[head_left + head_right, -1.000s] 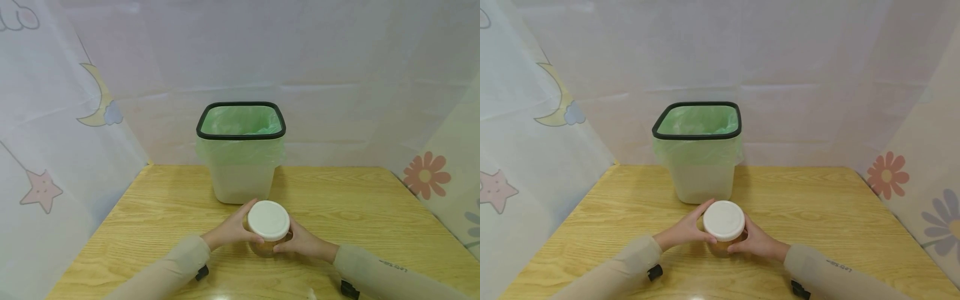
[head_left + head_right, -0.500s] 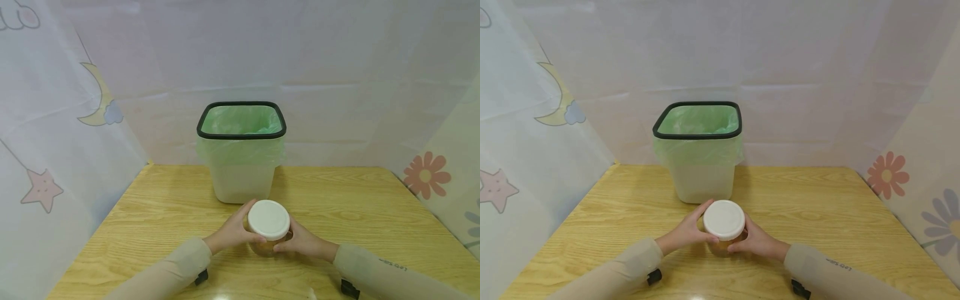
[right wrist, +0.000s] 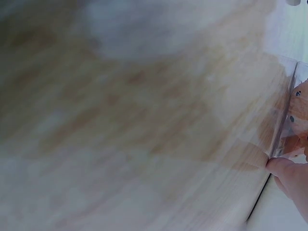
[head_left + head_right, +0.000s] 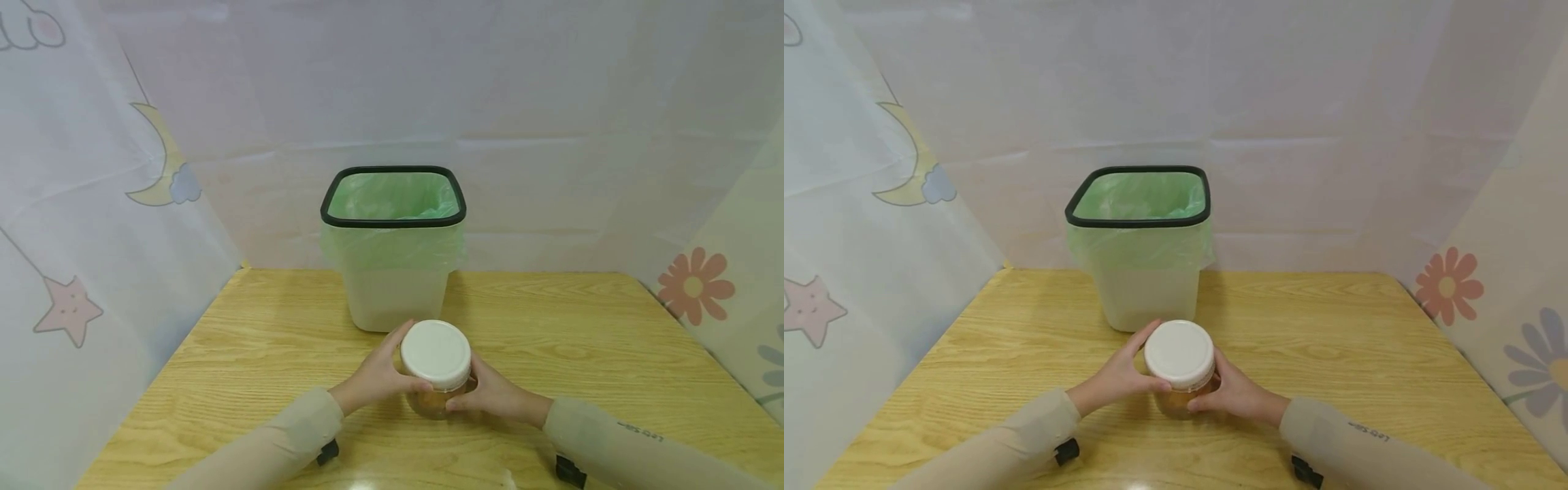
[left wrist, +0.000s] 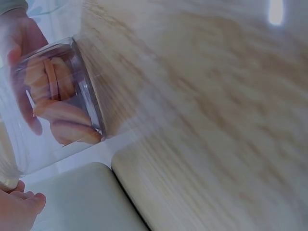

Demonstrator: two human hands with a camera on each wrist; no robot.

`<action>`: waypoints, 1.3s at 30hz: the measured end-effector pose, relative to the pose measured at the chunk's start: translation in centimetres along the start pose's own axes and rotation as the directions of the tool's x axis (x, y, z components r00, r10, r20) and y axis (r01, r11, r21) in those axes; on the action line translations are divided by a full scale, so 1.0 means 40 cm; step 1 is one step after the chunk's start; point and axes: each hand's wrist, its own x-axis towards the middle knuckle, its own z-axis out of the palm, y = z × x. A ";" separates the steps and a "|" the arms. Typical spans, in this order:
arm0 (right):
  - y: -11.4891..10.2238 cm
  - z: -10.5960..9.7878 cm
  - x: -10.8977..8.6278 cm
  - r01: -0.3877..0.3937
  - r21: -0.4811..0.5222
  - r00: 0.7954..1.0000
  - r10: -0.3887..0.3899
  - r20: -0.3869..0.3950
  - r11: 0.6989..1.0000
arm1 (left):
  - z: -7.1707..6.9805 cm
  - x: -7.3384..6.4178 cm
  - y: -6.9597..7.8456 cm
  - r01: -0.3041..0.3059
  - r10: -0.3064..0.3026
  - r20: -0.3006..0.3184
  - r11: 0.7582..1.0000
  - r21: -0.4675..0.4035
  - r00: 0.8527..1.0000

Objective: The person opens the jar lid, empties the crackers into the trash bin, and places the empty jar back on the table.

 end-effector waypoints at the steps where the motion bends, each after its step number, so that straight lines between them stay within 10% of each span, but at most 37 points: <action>1: 0.000 -0.001 0.000 -0.002 0.000 1.000 0.002 0.000 1.000 | -0.002 -0.001 0.001 0.001 -0.001 -0.003 1.000 -0.001 1.000; 39: 0.007 -0.002 0.002 0.054 0.000 0.998 -0.054 0.014 0.999 | -0.050 -0.047 -0.008 0.018 -0.019 -0.095 1.000 -0.011 0.995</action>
